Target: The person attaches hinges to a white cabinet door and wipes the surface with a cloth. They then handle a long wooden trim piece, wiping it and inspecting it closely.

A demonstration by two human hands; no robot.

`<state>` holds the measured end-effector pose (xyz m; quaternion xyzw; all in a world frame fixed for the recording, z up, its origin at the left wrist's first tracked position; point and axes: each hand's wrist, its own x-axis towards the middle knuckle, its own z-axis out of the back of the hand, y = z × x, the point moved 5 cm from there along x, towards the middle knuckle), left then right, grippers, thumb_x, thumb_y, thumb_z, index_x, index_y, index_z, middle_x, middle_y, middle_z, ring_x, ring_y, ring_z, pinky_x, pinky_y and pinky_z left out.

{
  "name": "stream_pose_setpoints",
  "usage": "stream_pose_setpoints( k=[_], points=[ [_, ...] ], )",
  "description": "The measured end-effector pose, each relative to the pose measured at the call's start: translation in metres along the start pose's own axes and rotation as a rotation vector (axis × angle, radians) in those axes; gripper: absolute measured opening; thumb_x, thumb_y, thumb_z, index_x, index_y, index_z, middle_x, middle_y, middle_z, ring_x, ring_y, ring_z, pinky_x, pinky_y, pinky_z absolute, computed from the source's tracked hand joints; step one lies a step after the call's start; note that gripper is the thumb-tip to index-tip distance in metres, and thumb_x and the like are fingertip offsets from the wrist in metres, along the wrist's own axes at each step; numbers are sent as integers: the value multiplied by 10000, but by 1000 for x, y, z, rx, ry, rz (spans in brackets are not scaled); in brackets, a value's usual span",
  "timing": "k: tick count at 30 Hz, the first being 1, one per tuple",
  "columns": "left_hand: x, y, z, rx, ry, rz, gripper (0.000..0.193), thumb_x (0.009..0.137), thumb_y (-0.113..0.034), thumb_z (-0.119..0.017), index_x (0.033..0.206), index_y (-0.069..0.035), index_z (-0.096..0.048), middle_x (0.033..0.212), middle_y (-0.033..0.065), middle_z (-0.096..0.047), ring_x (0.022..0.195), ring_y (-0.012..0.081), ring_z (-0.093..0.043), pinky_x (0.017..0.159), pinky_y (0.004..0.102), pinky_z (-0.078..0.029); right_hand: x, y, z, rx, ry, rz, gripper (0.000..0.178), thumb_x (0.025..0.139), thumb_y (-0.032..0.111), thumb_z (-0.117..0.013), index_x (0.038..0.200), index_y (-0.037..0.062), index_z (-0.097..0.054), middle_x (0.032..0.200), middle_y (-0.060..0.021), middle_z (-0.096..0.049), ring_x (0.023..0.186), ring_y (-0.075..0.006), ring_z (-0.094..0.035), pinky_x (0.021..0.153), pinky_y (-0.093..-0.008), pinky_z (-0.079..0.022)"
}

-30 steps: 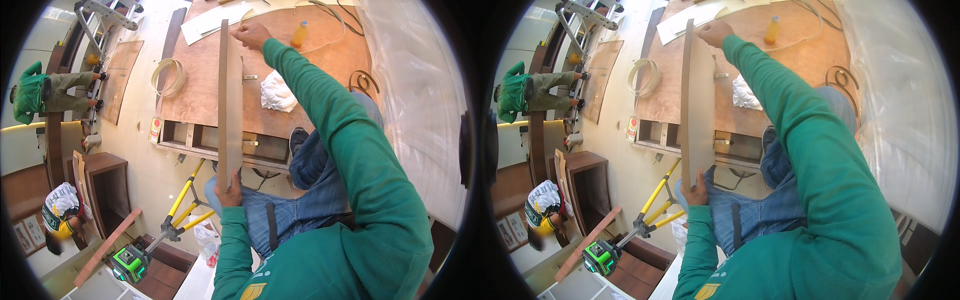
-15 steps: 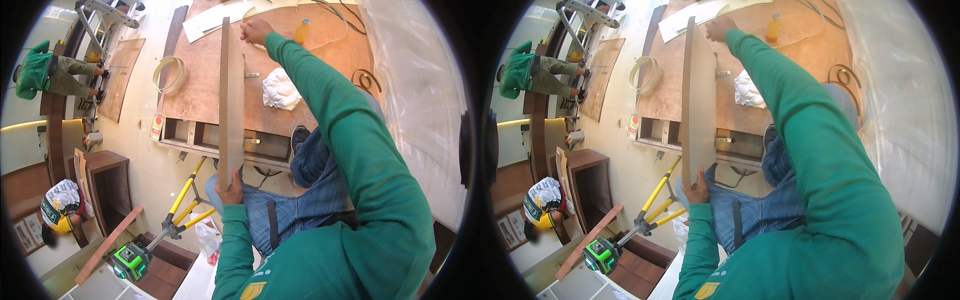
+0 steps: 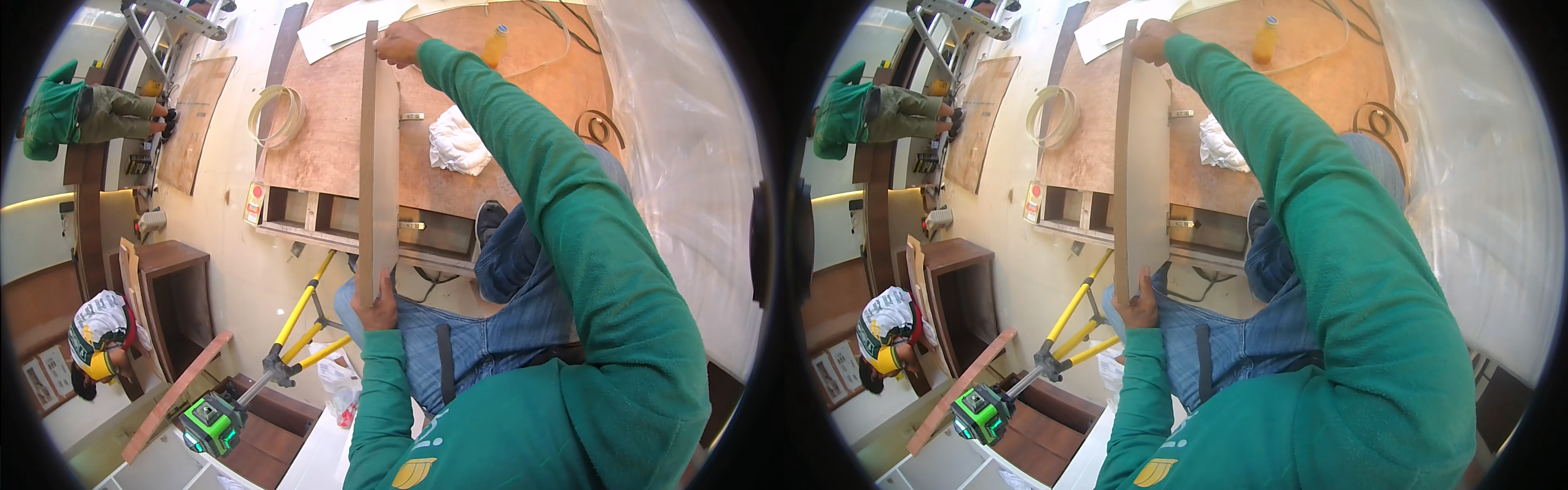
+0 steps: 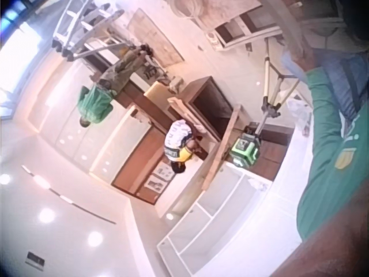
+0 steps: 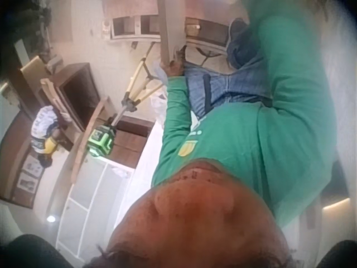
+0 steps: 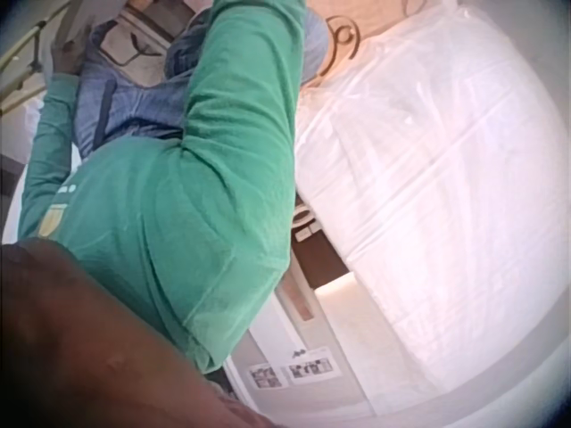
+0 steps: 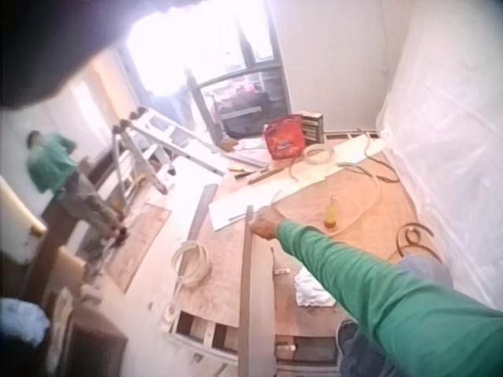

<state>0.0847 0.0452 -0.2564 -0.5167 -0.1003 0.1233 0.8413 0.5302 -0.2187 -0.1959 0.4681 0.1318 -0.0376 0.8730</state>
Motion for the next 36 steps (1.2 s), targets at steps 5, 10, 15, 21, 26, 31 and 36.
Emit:
stream_pose_setpoints(
  k=[5,10,15,21,26,31,36],
  points=[
    [0,-6,0,-28,18,57,219,983,-81,-755,1135,71,-709,1016,171,-791,916,207,-752,819,331,-578,-24,-15,-7,242,-52,-46,386,1010,386,-687,1021,10,-775,967,-114,-774,774,-193,-690,709,-348,-585],
    [2,-18,-2,-57,30,53,232,979,-92,-763,1143,65,-711,1008,160,-786,909,202,-743,814,327,-573,-25,9,-1,-420,-183,163,539,996,476,-614,1064,-35,-772,1040,-198,-784,980,-362,-748,883,-474,-592],
    [-1,-4,-1,-10,3,9,246,977,-95,-767,1159,62,-714,1017,160,-784,913,199,-741,814,330,-573,-12,12,-4,-519,-280,293,491,999,443,-613,1051,-16,-776,1046,-212,-781,966,-367,-748,888,-468,-588],
    [-1,-4,2,-43,-22,32,243,982,-95,-751,1162,64,-715,1008,171,-788,932,213,-750,823,331,-572,-17,-48,8,291,-184,-148,358,959,308,-602,1078,8,-757,1117,-152,-780,996,-341,-751,945,-408,-581],
    [10,-21,-4,30,22,-4,242,988,-105,-742,1155,70,-729,1027,171,-794,940,221,-753,846,351,-571,-41,-74,0,139,-393,33,481,883,400,-735,1137,-7,-700,1110,-205,-767,1042,-326,-746,962,-407,-575],
    [3,-19,1,64,-8,-1,240,988,-134,-755,1129,60,-749,1030,171,-795,944,232,-752,857,354,-567,-98,12,-51,176,-358,-122,815,847,538,-785,1275,-122,-570,1316,-316,-631,1179,-374,-691,1006,-420,-571],
    [3,-25,-5,29,19,29,243,984,-151,-769,1112,55,-755,1023,168,-795,933,224,-751,842,353,-566,-101,22,-65,-7,-377,-211,815,898,500,-733,1337,-140,-484,1388,-290,-538,1183,-394,-683,1026,-454,-574]
  ],
)
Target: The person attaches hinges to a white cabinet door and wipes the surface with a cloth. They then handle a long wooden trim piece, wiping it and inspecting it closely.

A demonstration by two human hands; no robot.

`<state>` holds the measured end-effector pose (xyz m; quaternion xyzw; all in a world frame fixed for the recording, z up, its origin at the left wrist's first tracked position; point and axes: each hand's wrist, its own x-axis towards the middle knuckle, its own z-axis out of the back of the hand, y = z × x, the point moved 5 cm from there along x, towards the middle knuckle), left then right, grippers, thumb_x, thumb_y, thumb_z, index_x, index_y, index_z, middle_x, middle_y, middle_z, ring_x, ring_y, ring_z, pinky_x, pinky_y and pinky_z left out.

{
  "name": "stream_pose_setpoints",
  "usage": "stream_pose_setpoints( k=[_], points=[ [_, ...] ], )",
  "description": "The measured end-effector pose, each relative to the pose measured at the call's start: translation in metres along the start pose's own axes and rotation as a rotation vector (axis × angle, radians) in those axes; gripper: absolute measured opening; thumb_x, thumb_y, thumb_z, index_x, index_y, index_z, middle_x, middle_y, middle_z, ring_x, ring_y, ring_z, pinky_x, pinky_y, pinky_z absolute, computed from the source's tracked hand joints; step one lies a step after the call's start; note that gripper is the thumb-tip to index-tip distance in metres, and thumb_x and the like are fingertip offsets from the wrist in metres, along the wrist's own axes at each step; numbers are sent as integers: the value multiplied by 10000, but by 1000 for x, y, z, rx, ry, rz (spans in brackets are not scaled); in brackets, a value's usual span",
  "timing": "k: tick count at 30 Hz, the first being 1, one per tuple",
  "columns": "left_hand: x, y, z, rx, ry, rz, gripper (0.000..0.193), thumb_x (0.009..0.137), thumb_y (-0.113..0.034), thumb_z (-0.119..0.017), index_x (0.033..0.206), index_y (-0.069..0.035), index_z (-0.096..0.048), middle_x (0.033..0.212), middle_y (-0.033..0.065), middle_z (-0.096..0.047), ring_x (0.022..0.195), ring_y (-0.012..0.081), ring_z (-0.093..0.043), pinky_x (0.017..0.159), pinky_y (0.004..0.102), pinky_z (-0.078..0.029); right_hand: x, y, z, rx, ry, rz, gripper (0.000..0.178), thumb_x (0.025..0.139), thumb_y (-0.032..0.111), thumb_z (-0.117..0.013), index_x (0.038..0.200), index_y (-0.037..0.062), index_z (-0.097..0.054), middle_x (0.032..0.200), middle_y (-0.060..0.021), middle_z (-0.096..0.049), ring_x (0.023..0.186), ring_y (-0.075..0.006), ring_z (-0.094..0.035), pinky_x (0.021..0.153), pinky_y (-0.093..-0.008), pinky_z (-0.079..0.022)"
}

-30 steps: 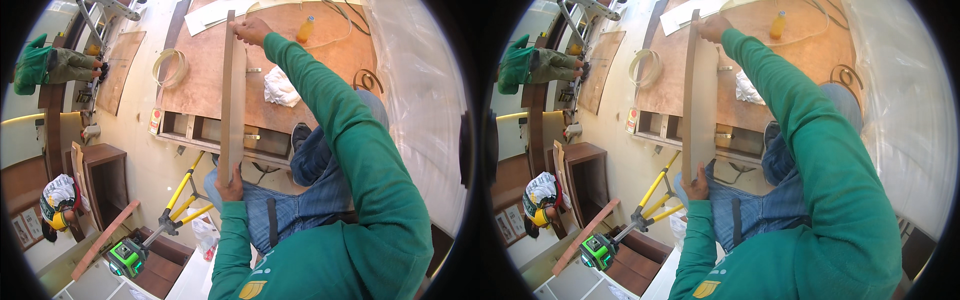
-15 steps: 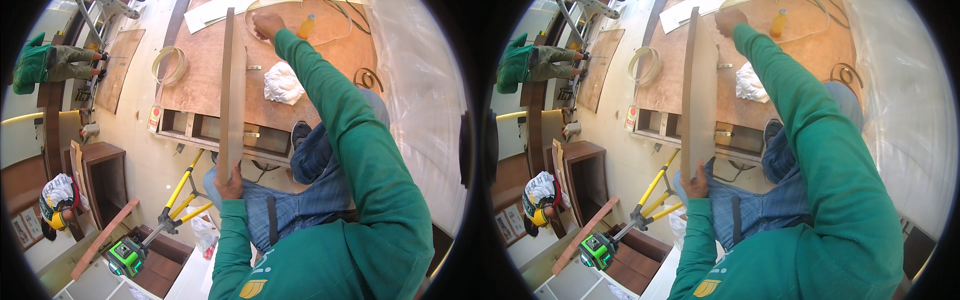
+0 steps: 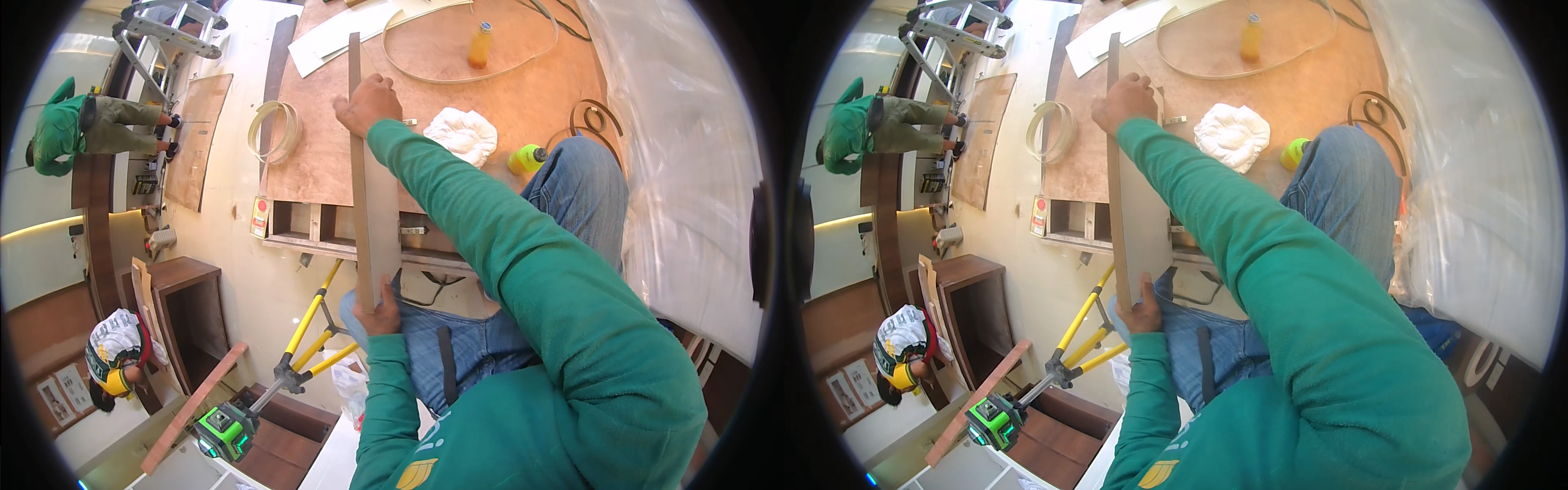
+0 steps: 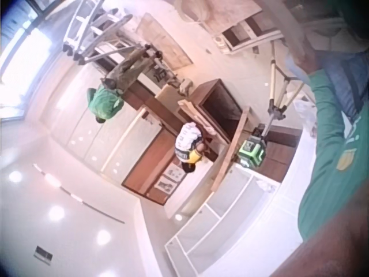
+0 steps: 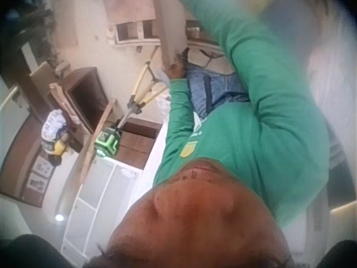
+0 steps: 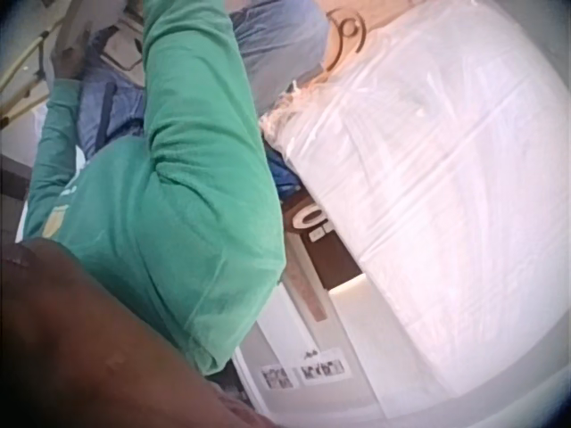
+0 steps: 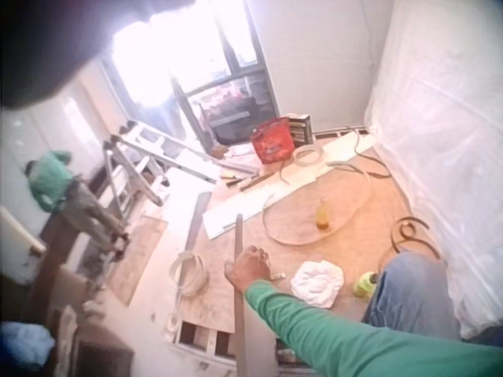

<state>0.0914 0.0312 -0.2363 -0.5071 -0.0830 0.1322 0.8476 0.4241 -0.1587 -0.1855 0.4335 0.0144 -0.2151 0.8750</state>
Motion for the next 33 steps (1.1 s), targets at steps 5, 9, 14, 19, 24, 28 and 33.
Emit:
stream_pose_setpoints(
  k=[5,9,14,19,24,28,33],
  points=[
    [-2,10,2,21,-10,-38,234,982,-139,-768,1103,59,-739,990,158,-792,884,213,-751,793,343,-571,-2,-4,6,100,-109,35,639,921,428,-700,1256,-90,-536,1291,-262,-596,1133,-401,-693,987,-484,-581],
    [-3,13,0,15,-4,-75,232,983,-134,-767,1110,56,-725,963,151,-786,872,201,-749,770,326,-571,10,-5,13,181,-172,44,515,906,396,-701,1175,-28,-586,1203,-213,-642,1086,-390,-709,952,-493,-581],
    [-4,12,-1,63,8,-148,245,984,-133,-770,1135,52,-717,971,139,-779,871,190,-741,768,324,-572,9,-9,15,188,-213,53,431,903,385,-702,1119,21,-626,1186,-178,-658,1041,-371,-716,926,-487,-583],
    [-3,8,-1,66,2,-171,241,980,-118,-770,1141,53,-718,984,138,-774,872,193,-736,770,326,-573,11,-9,12,176,-260,73,371,912,385,-689,1023,33,-663,1177,-141,-676,997,-327,-707,921,-456,-570],
    [-3,6,-1,22,-10,-138,240,975,-109,-771,1144,54,-718,983,142,-774,872,197,-737,772,326,-573,13,-8,9,170,-278,111,357,927,383,-672,1015,37,-669,1172,-141,-677,996,-335,-705,912,-463,-569],
    [-4,14,0,31,17,-131,281,961,-78,-772,1199,57,-706,1053,161,-767,928,241,-738,822,345,-572,14,-8,8,144,-290,132,354,932,376,-668,1016,33,-666,1161,-144,-681,997,-345,-702,911,-467,-569],
    [-7,18,0,-10,80,-35,391,934,-21,-770,1304,70,-682,1209,207,-749,1066,336,-738,944,387,-566,13,-6,9,119,-297,170,352,936,343,-660,1050,11,-664,1178,-191,-684,1031,-394,-715,919,-503,-579]
  ],
)
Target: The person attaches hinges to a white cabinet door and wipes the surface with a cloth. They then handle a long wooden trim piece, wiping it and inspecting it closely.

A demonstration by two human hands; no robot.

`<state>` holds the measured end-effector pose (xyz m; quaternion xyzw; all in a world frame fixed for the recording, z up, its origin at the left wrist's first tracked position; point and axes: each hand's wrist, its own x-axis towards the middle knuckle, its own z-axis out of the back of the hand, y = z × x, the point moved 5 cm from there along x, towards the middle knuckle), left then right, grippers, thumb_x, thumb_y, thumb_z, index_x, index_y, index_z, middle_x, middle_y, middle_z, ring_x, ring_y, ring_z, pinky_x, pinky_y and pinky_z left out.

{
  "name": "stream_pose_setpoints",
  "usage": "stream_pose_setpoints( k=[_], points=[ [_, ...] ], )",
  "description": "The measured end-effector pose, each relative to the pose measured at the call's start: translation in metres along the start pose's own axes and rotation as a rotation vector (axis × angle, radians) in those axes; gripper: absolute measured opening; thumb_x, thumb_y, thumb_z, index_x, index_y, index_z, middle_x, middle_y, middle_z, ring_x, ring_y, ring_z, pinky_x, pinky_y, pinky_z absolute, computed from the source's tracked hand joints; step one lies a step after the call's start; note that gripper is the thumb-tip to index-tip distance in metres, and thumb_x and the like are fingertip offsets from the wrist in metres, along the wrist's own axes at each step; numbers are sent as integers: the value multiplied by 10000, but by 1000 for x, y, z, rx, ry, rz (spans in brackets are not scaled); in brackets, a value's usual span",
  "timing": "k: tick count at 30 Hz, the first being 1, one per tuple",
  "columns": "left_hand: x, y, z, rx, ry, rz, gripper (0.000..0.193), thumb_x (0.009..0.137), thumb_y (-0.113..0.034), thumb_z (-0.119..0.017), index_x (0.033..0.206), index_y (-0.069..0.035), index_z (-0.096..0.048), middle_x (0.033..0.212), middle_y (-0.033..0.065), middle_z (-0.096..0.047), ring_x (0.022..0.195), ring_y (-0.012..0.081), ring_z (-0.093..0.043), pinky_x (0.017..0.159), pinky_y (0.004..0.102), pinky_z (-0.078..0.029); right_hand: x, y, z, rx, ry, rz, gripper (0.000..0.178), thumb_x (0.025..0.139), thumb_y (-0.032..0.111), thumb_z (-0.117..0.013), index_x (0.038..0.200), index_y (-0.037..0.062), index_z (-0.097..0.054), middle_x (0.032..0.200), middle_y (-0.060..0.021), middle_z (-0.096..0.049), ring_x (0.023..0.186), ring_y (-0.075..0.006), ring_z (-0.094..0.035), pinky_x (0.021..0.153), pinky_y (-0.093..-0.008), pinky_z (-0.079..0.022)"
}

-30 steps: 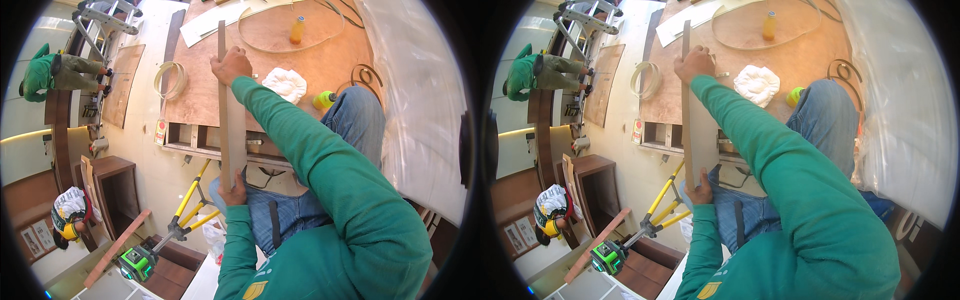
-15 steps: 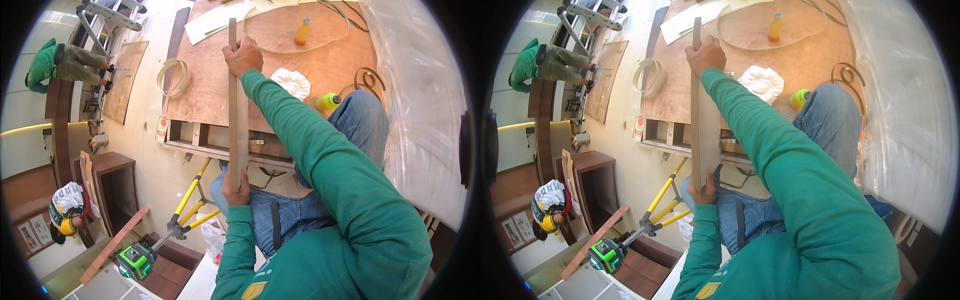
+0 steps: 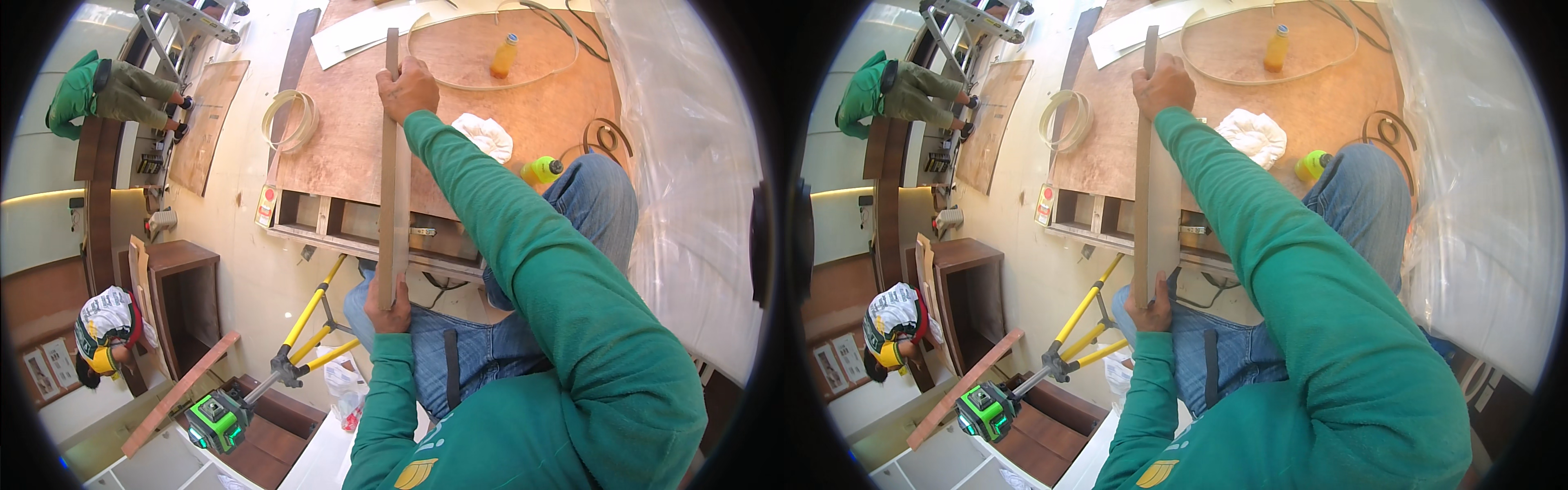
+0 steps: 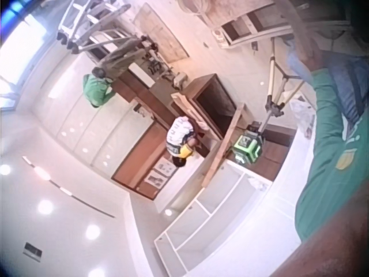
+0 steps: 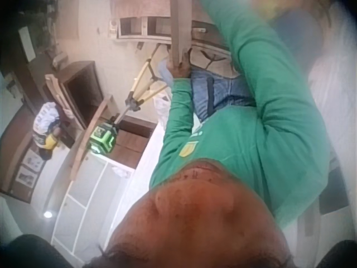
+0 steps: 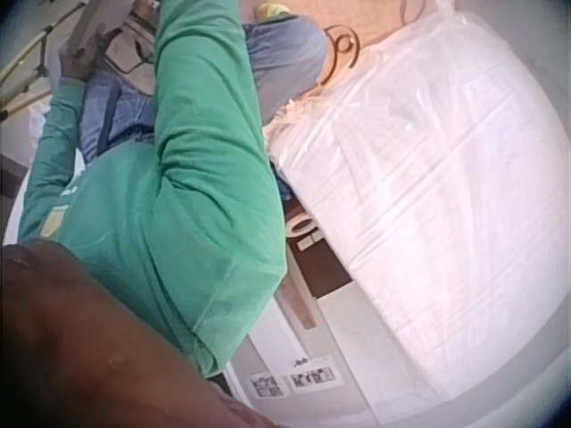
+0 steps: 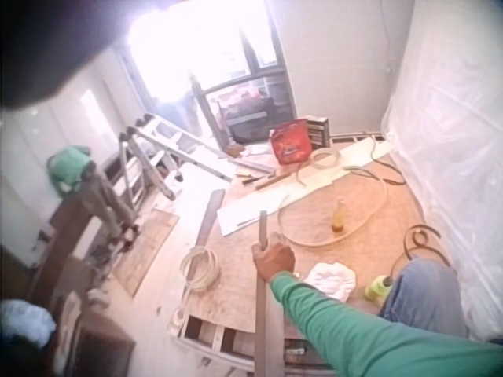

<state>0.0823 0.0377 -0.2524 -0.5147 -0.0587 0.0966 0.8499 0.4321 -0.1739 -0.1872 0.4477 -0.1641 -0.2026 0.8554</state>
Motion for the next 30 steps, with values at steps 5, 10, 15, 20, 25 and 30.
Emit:
stream_pose_setpoints(
  k=[5,10,15,20,25,30],
  points=[
    [-2,9,0,-18,32,-33,473,926,-20,-769,1374,66,-645,1283,226,-724,1148,331,-723,981,392,-557,0,1,0,-5,44,-15,368,938,355,-663,1079,14,-662,1205,-196,-679,1080,-397,-700,950,-501,-565],
    [7,-50,25,-3,278,-55,706,870,-68,-801,1517,47,-543,1456,234,-642,1348,305,-633,1123,385,-486,-4,-9,-5,136,168,-82,557,938,493,-723,1148,-19,-659,1223,-216,-672,1169,-382,-662,1008,-467,-536],
    [50,-44,90,-144,430,278,630,976,-155,-697,1535,68,-513,1498,231,-613,1394,321,-596,1160,400,-460,-5,-28,-6,188,142,21,741,929,629,-735,1179,-66,-670,1197,-256,-710,1125,-364,-701,975,-433,-557],
    [185,-120,17,114,250,-105,607,1038,-307,-688,1482,83,-551,1424,278,-656,1278,352,-681,1032,418,-557,-15,-27,-1,307,226,-108,556,958,502,-718,1109,-33,-702,1095,-233,-738,1036,-365,-716,923,-440,-555],
    [259,-158,-70,335,316,-274,499,981,-291,-695,1349,45,-678,1175,265,-761,1034,389,-768,929,429,-594,11,-86,1,544,251,-214,413,961,417,-723,976,5,-748,871,-188,-756,843,-303,-743,813,-418,-565],
    [262,-150,-89,368,190,-234,453,947,-274,-707,1299,11,-720,1119,244,-776,1002,390,-769,914,463,-596,4,-100,18,486,347,-264,300,993,303,-747,1023,4,-762,900,-85,-770,787,-168,-716,738,-310,-575]
  ],
)
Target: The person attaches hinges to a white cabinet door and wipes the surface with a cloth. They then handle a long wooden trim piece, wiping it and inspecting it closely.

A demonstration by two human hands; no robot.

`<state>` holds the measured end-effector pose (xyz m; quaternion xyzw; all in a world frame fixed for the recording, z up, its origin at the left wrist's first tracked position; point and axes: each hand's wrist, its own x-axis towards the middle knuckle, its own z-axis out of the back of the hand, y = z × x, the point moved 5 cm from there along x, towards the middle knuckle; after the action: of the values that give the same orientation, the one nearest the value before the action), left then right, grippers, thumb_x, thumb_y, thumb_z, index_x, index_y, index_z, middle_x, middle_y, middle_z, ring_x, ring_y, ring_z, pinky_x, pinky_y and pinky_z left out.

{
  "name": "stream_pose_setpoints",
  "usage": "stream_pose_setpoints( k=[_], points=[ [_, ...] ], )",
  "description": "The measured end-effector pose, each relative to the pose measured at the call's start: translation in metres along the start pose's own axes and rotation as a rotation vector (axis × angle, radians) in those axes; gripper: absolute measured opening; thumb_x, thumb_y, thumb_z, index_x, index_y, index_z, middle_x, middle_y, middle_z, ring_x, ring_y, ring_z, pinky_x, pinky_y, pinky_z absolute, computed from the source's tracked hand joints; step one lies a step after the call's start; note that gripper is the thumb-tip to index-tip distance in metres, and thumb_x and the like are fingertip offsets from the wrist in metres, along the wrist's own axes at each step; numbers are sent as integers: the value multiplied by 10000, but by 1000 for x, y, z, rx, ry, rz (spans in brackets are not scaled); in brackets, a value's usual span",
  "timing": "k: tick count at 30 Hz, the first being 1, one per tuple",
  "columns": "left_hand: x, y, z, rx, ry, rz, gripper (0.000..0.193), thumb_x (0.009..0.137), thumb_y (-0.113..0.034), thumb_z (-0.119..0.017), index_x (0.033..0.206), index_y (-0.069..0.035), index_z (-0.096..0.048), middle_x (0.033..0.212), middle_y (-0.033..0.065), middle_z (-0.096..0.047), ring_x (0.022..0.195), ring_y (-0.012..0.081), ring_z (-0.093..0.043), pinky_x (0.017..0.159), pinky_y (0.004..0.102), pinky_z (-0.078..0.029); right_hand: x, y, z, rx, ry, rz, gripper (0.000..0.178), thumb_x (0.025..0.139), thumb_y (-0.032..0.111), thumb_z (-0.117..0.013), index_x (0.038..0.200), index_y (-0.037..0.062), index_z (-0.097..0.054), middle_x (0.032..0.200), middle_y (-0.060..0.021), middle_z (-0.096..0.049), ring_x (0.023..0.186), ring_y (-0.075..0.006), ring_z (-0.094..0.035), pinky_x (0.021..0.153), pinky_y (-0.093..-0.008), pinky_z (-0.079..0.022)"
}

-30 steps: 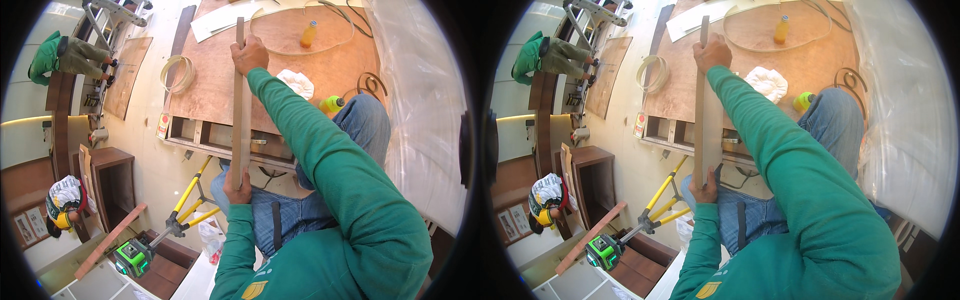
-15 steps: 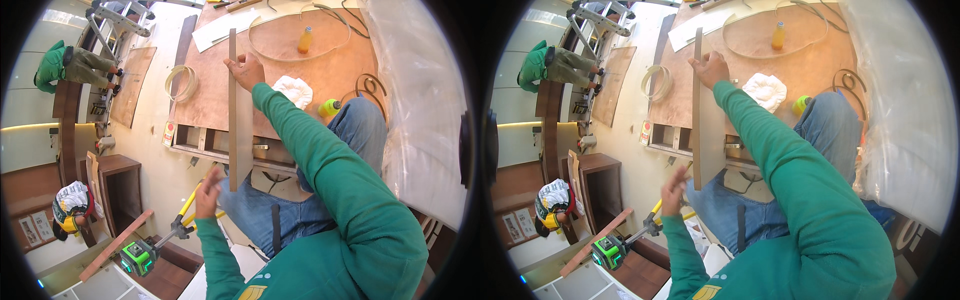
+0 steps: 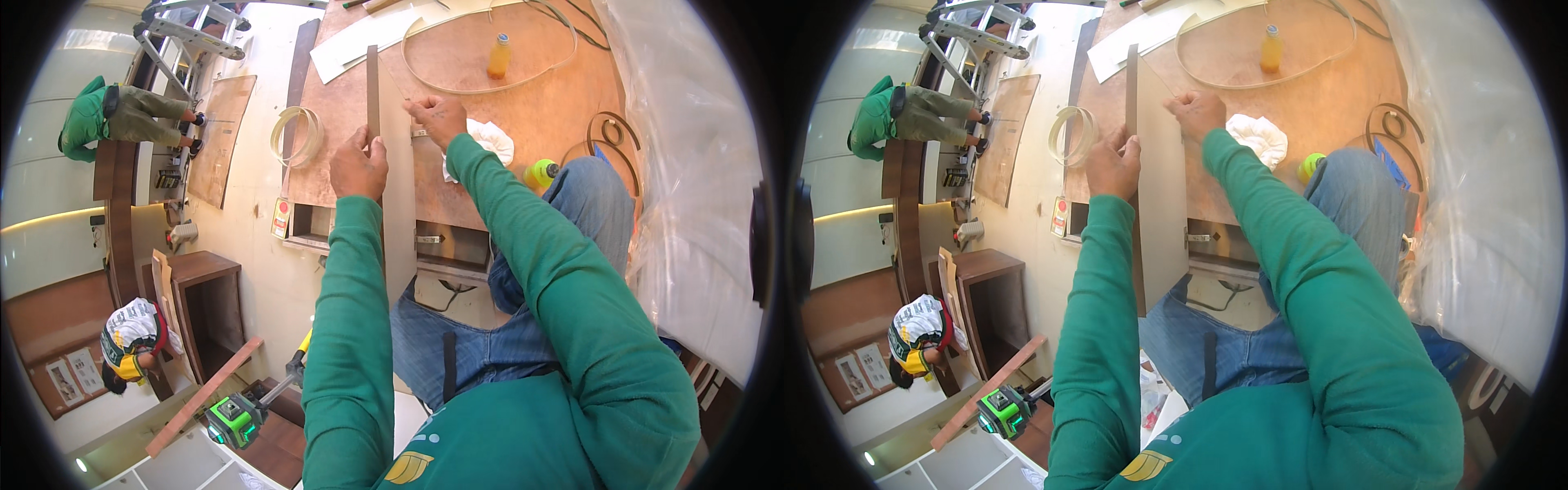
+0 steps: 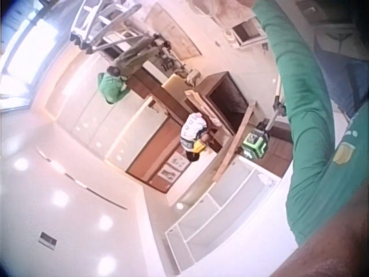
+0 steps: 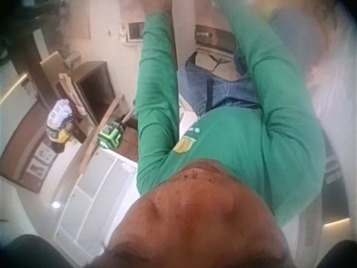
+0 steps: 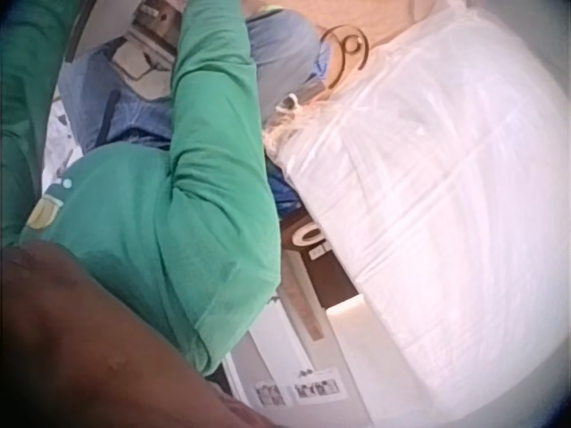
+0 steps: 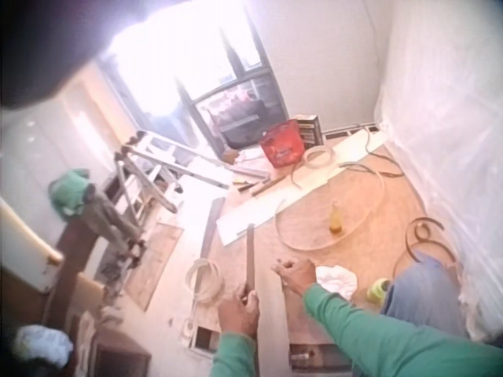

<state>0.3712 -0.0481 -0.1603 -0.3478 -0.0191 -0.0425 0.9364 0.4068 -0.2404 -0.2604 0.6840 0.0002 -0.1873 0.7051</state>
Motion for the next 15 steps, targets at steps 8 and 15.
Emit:
stream_pose_setpoints(
  k=[8,15],
  points=[
    [0,-7,-6,175,-233,110,365,902,-230,-781,1209,-32,-778,1009,178,-801,881,292,-783,825,404,-598,-12,16,-39,385,172,-164,331,1026,228,-661,1263,-1,-694,1154,-86,-733,991,-170,-700,843,-327,-617],
    [-7,-17,-8,114,-344,218,357,881,-220,-794,1168,-8,-780,1040,179,-795,932,321,-778,848,416,-599,0,23,-49,166,213,-28,432,969,174,-600,1363,3,-652,1270,-143,-680,1084,-231,-684,927,-364,-592]
  ],
)
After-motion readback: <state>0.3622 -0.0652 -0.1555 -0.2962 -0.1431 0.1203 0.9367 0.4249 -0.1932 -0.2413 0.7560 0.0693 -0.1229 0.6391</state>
